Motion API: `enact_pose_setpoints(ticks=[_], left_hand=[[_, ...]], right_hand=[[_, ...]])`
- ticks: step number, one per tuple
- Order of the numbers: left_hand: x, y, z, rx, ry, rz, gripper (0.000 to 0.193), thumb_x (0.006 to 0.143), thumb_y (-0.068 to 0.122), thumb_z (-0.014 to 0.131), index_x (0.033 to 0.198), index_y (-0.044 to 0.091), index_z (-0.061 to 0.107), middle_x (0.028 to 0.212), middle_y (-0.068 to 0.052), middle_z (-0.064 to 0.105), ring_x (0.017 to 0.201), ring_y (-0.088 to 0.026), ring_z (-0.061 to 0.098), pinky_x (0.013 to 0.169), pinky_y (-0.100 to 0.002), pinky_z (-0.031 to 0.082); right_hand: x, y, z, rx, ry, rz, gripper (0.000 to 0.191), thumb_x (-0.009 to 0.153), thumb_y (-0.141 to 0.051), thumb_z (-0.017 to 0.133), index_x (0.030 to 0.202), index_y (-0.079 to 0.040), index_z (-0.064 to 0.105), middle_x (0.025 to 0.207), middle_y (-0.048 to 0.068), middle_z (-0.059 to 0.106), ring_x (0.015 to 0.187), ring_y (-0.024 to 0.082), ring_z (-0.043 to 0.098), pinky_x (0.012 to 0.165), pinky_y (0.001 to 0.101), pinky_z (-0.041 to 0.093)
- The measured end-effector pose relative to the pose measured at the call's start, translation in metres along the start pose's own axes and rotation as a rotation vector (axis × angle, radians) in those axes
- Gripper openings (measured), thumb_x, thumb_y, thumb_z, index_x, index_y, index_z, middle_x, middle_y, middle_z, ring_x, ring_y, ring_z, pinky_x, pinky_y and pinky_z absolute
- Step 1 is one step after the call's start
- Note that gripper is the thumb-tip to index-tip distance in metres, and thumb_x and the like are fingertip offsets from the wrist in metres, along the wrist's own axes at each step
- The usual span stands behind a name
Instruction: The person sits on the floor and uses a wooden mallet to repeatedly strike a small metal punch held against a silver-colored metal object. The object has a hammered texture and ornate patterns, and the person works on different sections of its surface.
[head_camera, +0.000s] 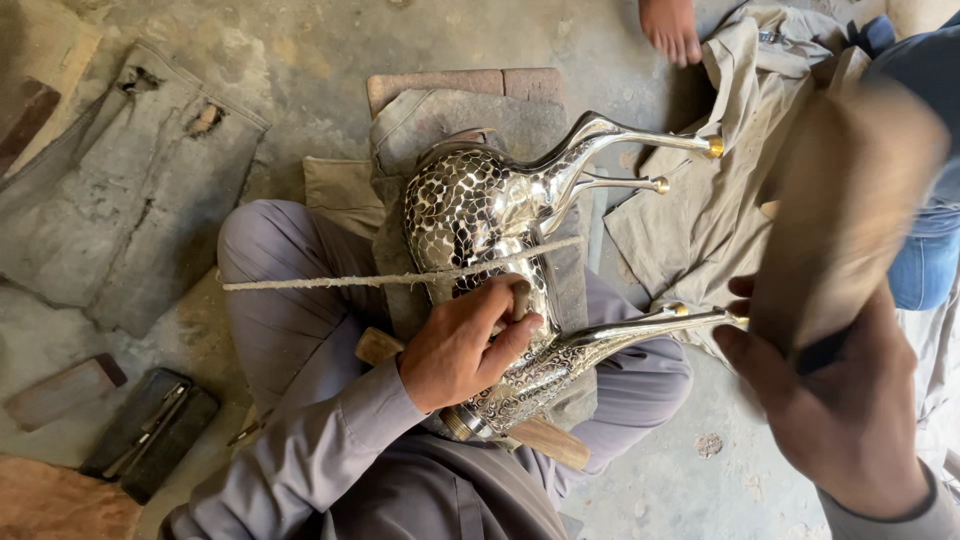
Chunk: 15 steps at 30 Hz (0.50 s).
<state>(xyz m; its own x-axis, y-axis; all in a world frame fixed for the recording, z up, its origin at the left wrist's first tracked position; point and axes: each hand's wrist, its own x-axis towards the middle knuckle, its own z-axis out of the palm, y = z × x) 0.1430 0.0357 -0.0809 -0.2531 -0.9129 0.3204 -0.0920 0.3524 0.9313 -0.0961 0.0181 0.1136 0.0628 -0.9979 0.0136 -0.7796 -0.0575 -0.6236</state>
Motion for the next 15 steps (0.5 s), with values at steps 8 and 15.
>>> enact_pose_setpoints(ticks=[8, 15], left_hand=[[0.015, 0.015, -0.006, 0.060, -0.058, 0.075, 0.030, 0.105, 0.023, 0.063, 0.124, 0.001, 0.055, 0.088, -0.012, 0.068, 0.069, -0.023, 0.070, 0.057, -0.038, 0.055], [0.025, 0.029, -0.017, -0.020, -0.064, -0.081, 0.028, 0.103, 0.020, 0.063, 0.122, 0.000, 0.056, 0.080, -0.012, 0.069, 0.062, -0.022, 0.069, 0.053, -0.040, 0.053]], right_hand=[[0.007, -0.007, -0.005, -0.624, -0.053, -0.220, 0.049, 0.079, 0.000, 0.069, 0.127, -0.006, 0.064, 0.101, 0.013, 0.069, 0.081, 0.028, 0.070, 0.073, 0.0399, 0.056], [-0.009, -0.011, -0.014, -1.386, -0.203, -0.020, 0.055, 0.083, -0.016, 0.069, 0.136, -0.032, 0.067, 0.094, -0.004, 0.072, 0.078, 0.016, 0.071, 0.071, 0.0321, 0.054]])
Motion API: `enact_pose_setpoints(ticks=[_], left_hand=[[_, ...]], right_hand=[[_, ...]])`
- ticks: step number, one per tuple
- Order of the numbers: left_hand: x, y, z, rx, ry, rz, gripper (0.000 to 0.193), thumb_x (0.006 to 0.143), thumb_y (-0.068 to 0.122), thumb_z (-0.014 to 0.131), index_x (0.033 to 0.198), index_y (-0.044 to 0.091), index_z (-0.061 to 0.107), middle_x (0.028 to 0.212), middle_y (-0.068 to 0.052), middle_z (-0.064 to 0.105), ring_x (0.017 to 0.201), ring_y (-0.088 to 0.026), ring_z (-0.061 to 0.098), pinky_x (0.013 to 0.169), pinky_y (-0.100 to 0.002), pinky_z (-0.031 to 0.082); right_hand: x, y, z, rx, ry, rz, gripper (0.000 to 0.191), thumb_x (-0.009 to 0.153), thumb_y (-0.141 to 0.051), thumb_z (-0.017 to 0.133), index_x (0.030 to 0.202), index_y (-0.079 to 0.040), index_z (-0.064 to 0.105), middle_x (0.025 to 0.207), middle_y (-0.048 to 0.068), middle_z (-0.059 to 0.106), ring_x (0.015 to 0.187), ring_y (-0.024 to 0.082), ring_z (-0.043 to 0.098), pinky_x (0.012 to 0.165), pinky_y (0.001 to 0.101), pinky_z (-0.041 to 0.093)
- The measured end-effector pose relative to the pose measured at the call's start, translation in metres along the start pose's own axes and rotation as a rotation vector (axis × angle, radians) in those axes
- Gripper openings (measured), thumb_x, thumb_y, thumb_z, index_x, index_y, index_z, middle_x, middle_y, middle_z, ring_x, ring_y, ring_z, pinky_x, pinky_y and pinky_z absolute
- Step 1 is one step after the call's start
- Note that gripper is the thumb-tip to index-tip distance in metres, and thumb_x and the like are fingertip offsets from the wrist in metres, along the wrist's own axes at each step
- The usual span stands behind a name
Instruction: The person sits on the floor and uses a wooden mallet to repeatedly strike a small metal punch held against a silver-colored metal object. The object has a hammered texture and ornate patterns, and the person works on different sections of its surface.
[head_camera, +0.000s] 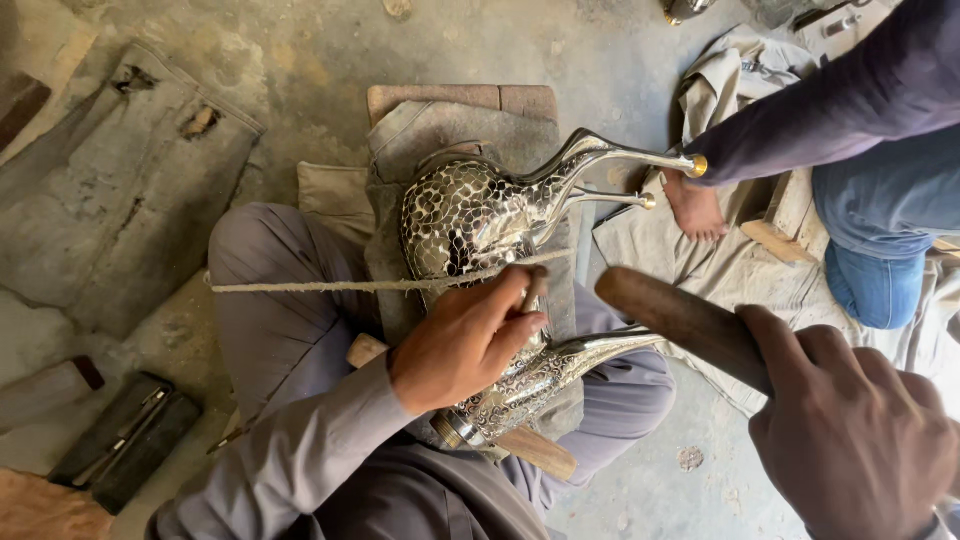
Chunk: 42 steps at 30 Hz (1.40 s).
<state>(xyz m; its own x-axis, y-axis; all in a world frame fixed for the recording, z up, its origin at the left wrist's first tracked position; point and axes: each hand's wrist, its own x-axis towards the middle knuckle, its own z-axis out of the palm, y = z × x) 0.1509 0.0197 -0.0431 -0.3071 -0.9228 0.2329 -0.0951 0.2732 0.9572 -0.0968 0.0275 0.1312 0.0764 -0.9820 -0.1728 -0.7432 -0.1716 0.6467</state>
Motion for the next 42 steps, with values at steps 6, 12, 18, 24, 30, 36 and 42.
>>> enact_pose_setpoints(ticks=[6, 12, 18, 24, 30, 36, 42], left_hand=[[-0.023, -0.012, 0.007, -0.020, 0.158, 0.055, 0.020, 0.105, 0.018, 0.065, 0.107, 0.002, 0.053, 0.085, -0.008, 0.067, 0.075, -0.018, 0.074, 0.060, -0.031, 0.059], [-0.032, -0.023, 0.019, 0.077, 0.218, 0.175, 0.020, 0.103, 0.018, 0.066, 0.108, 0.001, 0.056, 0.094, -0.011, 0.068, 0.073, -0.021, 0.071, 0.061, -0.034, 0.058], [-0.034, -0.025, 0.021, 0.129, 0.212, 0.124, 0.018, 0.103, 0.017, 0.067, 0.105, 0.002, 0.058, 0.087, -0.010, 0.067, 0.070, -0.022, 0.068, 0.060, -0.038, 0.055], [-0.033, -0.023, 0.021, 0.110, 0.213, 0.125, 0.020, 0.104, 0.019, 0.065, 0.106, 0.001, 0.057, 0.088, -0.011, 0.068, 0.072, -0.024, 0.070, 0.061, -0.037, 0.056], [-0.031, -0.021, 0.018, 0.099, 0.173, 0.080, 0.021, 0.104, 0.021, 0.065, 0.104, 0.002, 0.056, 0.089, -0.012, 0.068, 0.076, -0.026, 0.071, 0.064, -0.039, 0.057], [-0.030, -0.020, 0.015, 0.097, 0.161, 0.064, 0.022, 0.103, 0.022, 0.065, 0.103, 0.002, 0.056, 0.088, -0.013, 0.068, 0.076, -0.029, 0.070, 0.064, -0.041, 0.056], [-0.029, -0.023, 0.015, 0.089, 0.136, 0.083, 0.021, 0.106, 0.023, 0.063, 0.107, 0.003, 0.057, 0.091, -0.012, 0.067, 0.076, -0.028, 0.071, 0.064, -0.041, 0.057]], right_hand=[[-0.003, -0.006, 0.010, 0.179, 0.297, -0.061, 0.052, 0.084, -0.010, 0.070, 0.134, -0.026, 0.074, 0.097, -0.002, 0.070, 0.080, 0.017, 0.066, 0.074, 0.0333, 0.052], [0.003, -0.015, -0.011, 0.212, 0.489, -0.161, 0.046, 0.083, -0.006, 0.071, 0.126, -0.024, 0.075, 0.091, -0.001, 0.070, 0.078, 0.019, 0.066, 0.075, 0.0365, 0.051], [0.006, -0.023, -0.032, 0.626, 0.382, -0.202, 0.058, 0.075, -0.006, 0.071, 0.131, -0.021, 0.065, 0.098, 0.003, 0.068, 0.086, 0.022, 0.068, 0.078, 0.0368, 0.052], [0.006, -0.020, -0.040, 0.395, 0.376, -0.230, 0.062, 0.068, -0.002, 0.073, 0.128, -0.019, 0.071, 0.093, 0.005, 0.069, 0.083, 0.027, 0.068, 0.076, 0.0411, 0.052], [0.001, -0.017, -0.032, 0.288, 0.261, -0.162, 0.057, 0.080, -0.005, 0.072, 0.133, -0.025, 0.070, 0.094, 0.004, 0.069, 0.083, 0.026, 0.067, 0.076, 0.0389, 0.052], [0.001, -0.016, -0.033, 0.275, 0.355, -0.195, 0.056, 0.077, -0.006, 0.073, 0.130, -0.025, 0.069, 0.092, 0.001, 0.069, 0.085, 0.023, 0.068, 0.083, 0.0383, 0.055], [0.001, -0.019, -0.040, 0.267, 0.309, -0.155, 0.058, 0.072, -0.008, 0.074, 0.128, -0.024, 0.069, 0.097, 0.004, 0.071, 0.093, 0.027, 0.072, 0.084, 0.0408, 0.056]])
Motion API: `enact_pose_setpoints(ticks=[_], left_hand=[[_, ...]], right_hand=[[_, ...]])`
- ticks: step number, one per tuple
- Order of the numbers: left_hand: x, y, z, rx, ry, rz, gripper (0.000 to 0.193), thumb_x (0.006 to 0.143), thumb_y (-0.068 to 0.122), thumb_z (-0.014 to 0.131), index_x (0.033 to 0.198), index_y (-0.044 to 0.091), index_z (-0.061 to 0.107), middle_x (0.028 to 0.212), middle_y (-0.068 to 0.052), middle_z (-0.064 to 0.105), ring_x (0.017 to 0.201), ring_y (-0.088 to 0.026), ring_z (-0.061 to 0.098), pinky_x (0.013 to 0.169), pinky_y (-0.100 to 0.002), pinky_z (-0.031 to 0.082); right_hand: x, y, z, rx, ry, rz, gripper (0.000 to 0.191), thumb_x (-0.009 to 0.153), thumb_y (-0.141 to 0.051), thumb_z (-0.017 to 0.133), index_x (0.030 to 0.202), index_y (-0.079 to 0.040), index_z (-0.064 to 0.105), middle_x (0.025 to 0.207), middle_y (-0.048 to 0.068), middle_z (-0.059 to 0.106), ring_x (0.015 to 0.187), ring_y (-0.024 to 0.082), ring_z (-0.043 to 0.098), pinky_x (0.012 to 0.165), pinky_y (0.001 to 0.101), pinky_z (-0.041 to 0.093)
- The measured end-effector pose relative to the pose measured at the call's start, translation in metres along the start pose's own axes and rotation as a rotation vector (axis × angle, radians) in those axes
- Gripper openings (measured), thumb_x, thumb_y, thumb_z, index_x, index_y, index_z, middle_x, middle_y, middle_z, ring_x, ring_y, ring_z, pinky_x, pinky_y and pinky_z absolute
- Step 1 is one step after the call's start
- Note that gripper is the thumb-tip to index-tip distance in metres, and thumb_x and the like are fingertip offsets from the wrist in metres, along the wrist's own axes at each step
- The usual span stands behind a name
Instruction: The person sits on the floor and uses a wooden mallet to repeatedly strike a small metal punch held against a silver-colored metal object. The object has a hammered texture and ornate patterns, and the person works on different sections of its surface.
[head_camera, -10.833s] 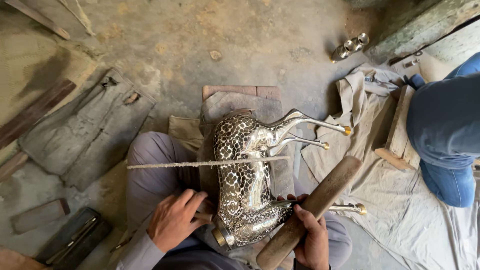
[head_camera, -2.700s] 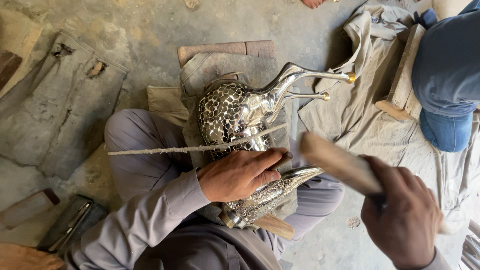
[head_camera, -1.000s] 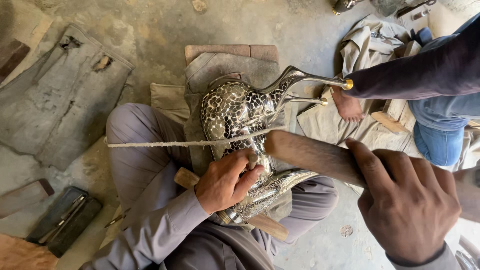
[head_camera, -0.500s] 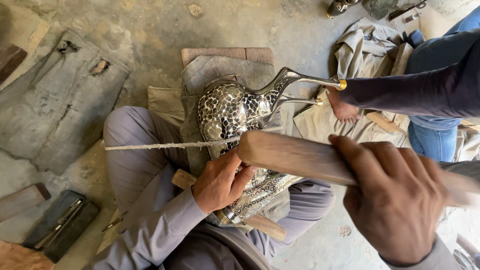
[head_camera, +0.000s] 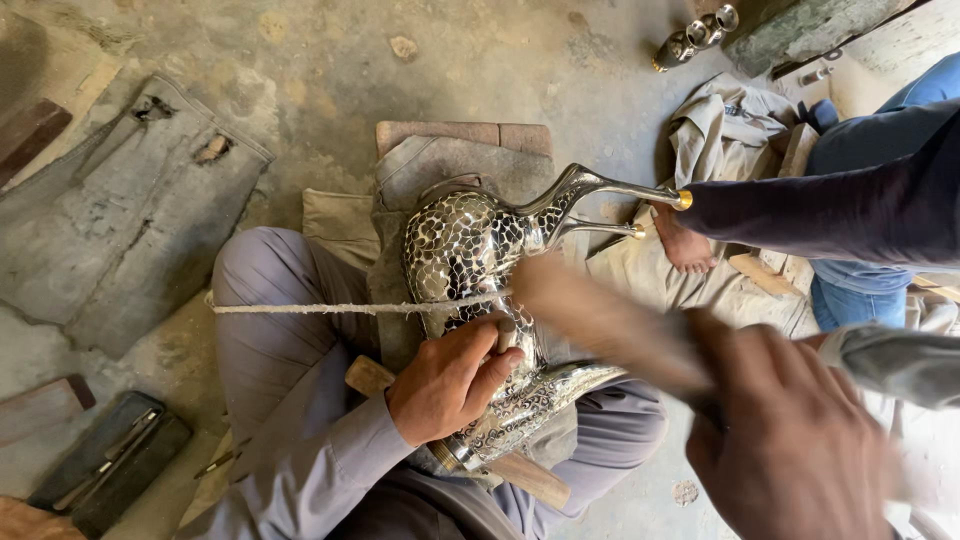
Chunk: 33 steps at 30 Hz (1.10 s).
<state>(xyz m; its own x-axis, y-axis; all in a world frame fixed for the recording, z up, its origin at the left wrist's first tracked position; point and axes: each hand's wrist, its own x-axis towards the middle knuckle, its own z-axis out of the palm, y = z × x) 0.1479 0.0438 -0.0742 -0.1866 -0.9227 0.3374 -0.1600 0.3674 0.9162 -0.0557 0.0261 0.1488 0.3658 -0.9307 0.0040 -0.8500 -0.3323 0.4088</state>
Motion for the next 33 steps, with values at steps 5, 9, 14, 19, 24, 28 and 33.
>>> enact_pose_setpoints(ticks=[5, 9, 14, 19, 24, 28, 33], left_hand=[[0.001, -0.002, 0.001, -0.021, 0.003, 0.021, 0.028, 0.105, 0.022, 0.061, 0.121, 0.000, 0.056, 0.095, -0.014, 0.069, 0.081, -0.029, 0.073, 0.065, -0.041, 0.059], [0.002, 0.001, -0.001, 0.012, -0.011, 0.022, 0.026, 0.105, 0.023, 0.062, 0.121, 0.002, 0.056, 0.096, -0.015, 0.069, 0.083, -0.031, 0.072, 0.067, -0.042, 0.059], [0.004, 0.004, -0.003, -0.027, -0.018, 0.027, 0.035, 0.105, 0.022, 0.061, 0.131, 0.000, 0.053, 0.099, -0.016, 0.069, 0.085, -0.032, 0.072, 0.069, -0.042, 0.058], [0.004, 0.001, -0.003, -0.017, -0.055, -0.005, 0.034, 0.104, 0.024, 0.061, 0.127, -0.001, 0.055, 0.090, -0.014, 0.066, 0.078, -0.031, 0.069, 0.064, -0.043, 0.055], [0.003, -0.002, -0.001, 0.026, -0.054, -0.010, 0.024, 0.105, 0.024, 0.064, 0.105, 0.003, 0.054, 0.088, -0.013, 0.066, 0.077, -0.031, 0.069, 0.063, -0.043, 0.054], [0.003, -0.001, -0.001, -0.063, 0.012, 0.031, 0.029, 0.105, 0.022, 0.060, 0.119, -0.003, 0.055, 0.097, -0.017, 0.067, 0.082, -0.033, 0.070, 0.066, -0.042, 0.057], [0.004, 0.002, -0.002, -0.044, -0.032, -0.036, 0.029, 0.104, 0.024, 0.061, 0.117, -0.001, 0.056, 0.095, -0.015, 0.068, 0.080, -0.030, 0.071, 0.065, -0.040, 0.057]], right_hand=[[-0.002, -0.002, 0.005, 0.227, 0.054, 0.051, 0.055, 0.076, -0.011, 0.071, 0.130, -0.019, 0.066, 0.101, 0.003, 0.069, 0.091, 0.024, 0.071, 0.083, 0.0370, 0.057], [-0.003, -0.001, 0.010, 0.220, 0.026, 0.067, 0.055, 0.073, -0.010, 0.073, 0.127, -0.017, 0.067, 0.094, 0.004, 0.069, 0.086, 0.025, 0.071, 0.079, 0.0384, 0.057], [-0.002, -0.003, 0.011, 0.132, -0.040, 0.073, 0.044, 0.081, -0.012, 0.073, 0.124, -0.020, 0.069, 0.091, 0.003, 0.069, 0.082, 0.024, 0.071, 0.076, 0.0391, 0.057], [0.000, -0.003, 0.013, -0.044, -0.088, 0.015, 0.035, 0.087, -0.016, 0.076, 0.121, -0.022, 0.072, 0.087, 0.003, 0.071, 0.078, 0.025, 0.071, 0.072, 0.0407, 0.056], [0.002, -0.004, 0.015, 0.085, -0.132, 0.115, 0.041, 0.085, -0.016, 0.068, 0.125, -0.020, 0.068, 0.096, 0.004, 0.072, 0.084, 0.024, 0.071, 0.073, 0.0375, 0.056], [0.003, -0.005, 0.014, 0.467, 0.099, 0.145, 0.048, 0.070, -0.013, 0.072, 0.117, -0.008, 0.064, 0.098, 0.009, 0.069, 0.085, 0.026, 0.069, 0.073, 0.0368, 0.055], [0.003, -0.009, 0.009, 0.293, 0.041, 0.120, 0.043, 0.079, -0.015, 0.072, 0.122, -0.014, 0.066, 0.101, 0.006, 0.070, 0.090, 0.027, 0.070, 0.077, 0.0387, 0.055]])
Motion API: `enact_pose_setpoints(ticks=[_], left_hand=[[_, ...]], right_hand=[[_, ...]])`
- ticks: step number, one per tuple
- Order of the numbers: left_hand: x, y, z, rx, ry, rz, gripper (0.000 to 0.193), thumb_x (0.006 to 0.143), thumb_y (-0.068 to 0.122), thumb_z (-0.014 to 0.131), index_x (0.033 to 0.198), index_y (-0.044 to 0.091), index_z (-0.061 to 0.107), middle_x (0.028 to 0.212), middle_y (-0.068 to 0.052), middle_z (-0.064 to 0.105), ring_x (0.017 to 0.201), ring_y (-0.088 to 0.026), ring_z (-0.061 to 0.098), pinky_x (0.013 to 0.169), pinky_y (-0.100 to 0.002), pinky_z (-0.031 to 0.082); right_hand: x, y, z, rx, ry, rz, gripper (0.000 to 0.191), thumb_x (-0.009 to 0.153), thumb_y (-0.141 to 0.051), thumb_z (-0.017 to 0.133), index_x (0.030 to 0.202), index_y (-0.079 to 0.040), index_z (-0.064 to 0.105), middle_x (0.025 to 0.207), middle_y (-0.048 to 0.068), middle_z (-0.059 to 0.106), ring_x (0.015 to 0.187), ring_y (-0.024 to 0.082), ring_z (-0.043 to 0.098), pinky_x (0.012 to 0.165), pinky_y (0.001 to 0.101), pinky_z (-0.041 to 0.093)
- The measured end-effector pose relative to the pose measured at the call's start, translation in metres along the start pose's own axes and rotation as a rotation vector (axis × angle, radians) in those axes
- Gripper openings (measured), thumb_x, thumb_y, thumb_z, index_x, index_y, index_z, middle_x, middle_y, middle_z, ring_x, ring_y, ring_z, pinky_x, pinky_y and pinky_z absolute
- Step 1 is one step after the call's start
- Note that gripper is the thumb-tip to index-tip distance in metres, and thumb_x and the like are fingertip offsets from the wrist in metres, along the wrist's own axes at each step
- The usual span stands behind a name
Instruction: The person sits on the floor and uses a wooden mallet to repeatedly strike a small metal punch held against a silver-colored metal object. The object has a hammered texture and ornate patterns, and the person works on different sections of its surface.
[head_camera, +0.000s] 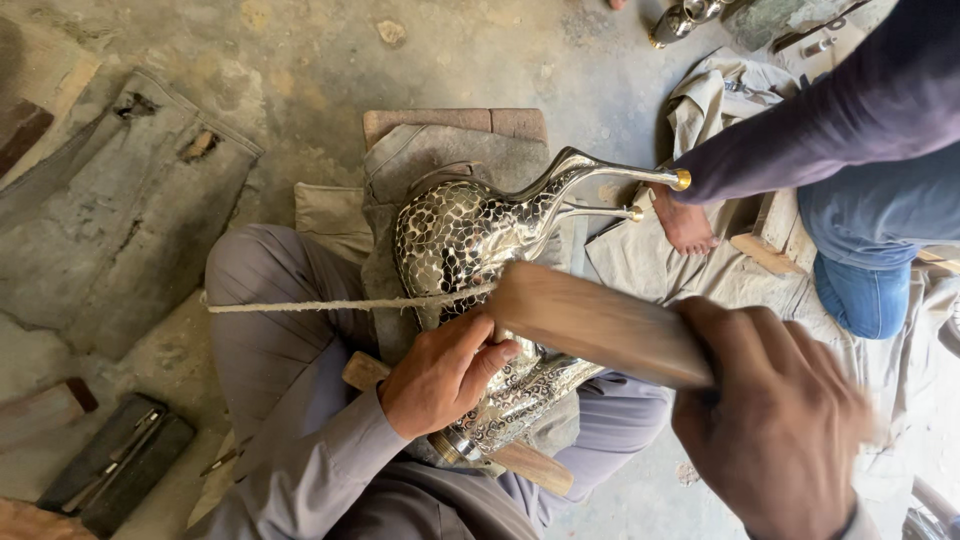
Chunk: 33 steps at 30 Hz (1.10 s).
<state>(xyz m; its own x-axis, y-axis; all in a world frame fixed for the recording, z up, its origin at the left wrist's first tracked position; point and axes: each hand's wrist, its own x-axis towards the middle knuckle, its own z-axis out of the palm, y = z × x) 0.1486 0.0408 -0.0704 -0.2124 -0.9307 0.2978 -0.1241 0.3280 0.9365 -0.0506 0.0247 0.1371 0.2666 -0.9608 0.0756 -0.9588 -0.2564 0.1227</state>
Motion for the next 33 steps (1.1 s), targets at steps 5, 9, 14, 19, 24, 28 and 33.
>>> enact_pose_setpoints(ticks=[5, 9, 14, 19, 24, 28, 33], left_hand=[[0.000, 0.002, -0.002, 0.004, 0.011, -0.013, 0.026, 0.105, 0.025, 0.062, 0.108, 0.000, 0.056, 0.094, -0.015, 0.068, 0.080, -0.029, 0.071, 0.066, -0.040, 0.056], [-0.005, 0.002, -0.001, 0.023, 0.028, -0.042, 0.022, 0.103, 0.022, 0.063, 0.106, 0.000, 0.058, 0.091, -0.014, 0.068, 0.073, -0.026, 0.070, 0.063, -0.039, 0.056], [-0.016, -0.001, 0.008, -0.035, 0.206, -0.007, 0.017, 0.103, 0.017, 0.062, 0.104, 0.001, 0.055, 0.090, -0.009, 0.069, 0.075, -0.019, 0.074, 0.051, -0.027, 0.061], [-0.019, -0.007, 0.015, 0.007, 0.252, 0.101, 0.017, 0.108, 0.017, 0.061, 0.102, 0.004, 0.052, 0.092, -0.009, 0.068, 0.078, -0.019, 0.075, 0.057, -0.029, 0.062], [-0.019, -0.009, 0.010, -0.009, 0.226, 0.032, 0.025, 0.102, 0.018, 0.060, 0.111, -0.004, 0.054, 0.090, -0.014, 0.069, 0.070, -0.020, 0.073, 0.047, -0.029, 0.060], [-0.010, -0.016, -0.001, -0.154, 0.197, 0.041, 0.019, 0.112, 0.022, 0.054, 0.108, 0.003, 0.051, 0.092, -0.006, 0.067, 0.080, -0.014, 0.076, 0.059, -0.026, 0.062], [-0.002, -0.017, -0.005, -0.036, 0.045, 0.088, 0.023, 0.105, 0.023, 0.061, 0.103, 0.000, 0.059, 0.081, -0.007, 0.066, 0.064, -0.015, 0.068, 0.051, -0.029, 0.057]], right_hand=[[-0.002, -0.004, -0.001, -0.214, -0.035, -0.004, 0.045, 0.072, -0.013, 0.076, 0.116, -0.017, 0.071, 0.093, 0.003, 0.071, 0.087, 0.025, 0.071, 0.076, 0.0399, 0.055], [-0.001, 0.000, -0.003, -0.168, -0.014, -0.070, 0.043, 0.075, -0.008, 0.077, 0.118, -0.014, 0.071, 0.092, 0.007, 0.071, 0.086, 0.029, 0.070, 0.078, 0.0424, 0.054], [0.007, 0.001, -0.009, 0.170, 0.074, -0.041, 0.052, 0.070, -0.010, 0.074, 0.121, -0.007, 0.066, 0.100, 0.011, 0.072, 0.090, 0.029, 0.071, 0.079, 0.0399, 0.055], [0.018, -0.017, -0.009, 0.675, 0.053, 0.262, 0.046, 0.078, -0.015, 0.077, 0.119, -0.008, 0.058, 0.095, 0.001, 0.075, 0.085, 0.020, 0.076, 0.077, 0.0335, 0.058], [0.007, -0.011, -0.026, -0.284, 0.031, -0.223, 0.054, 0.073, -0.005, 0.079, 0.123, -0.023, 0.071, 0.089, 0.003, 0.070, 0.085, 0.025, 0.070, 0.080, 0.0410, 0.054], [0.000, 0.001, -0.023, 0.072, 0.123, -0.127, 0.059, 0.069, -0.011, 0.071, 0.127, -0.011, 0.066, 0.102, 0.007, 0.067, 0.094, 0.026, 0.068, 0.085, 0.0363, 0.053], [0.012, 0.007, -0.016, -0.129, 0.107, -0.159, 0.053, 0.071, -0.002, 0.075, 0.123, -0.013, 0.072, 0.094, 0.008, 0.070, 0.084, 0.029, 0.067, 0.077, 0.0436, 0.052]])
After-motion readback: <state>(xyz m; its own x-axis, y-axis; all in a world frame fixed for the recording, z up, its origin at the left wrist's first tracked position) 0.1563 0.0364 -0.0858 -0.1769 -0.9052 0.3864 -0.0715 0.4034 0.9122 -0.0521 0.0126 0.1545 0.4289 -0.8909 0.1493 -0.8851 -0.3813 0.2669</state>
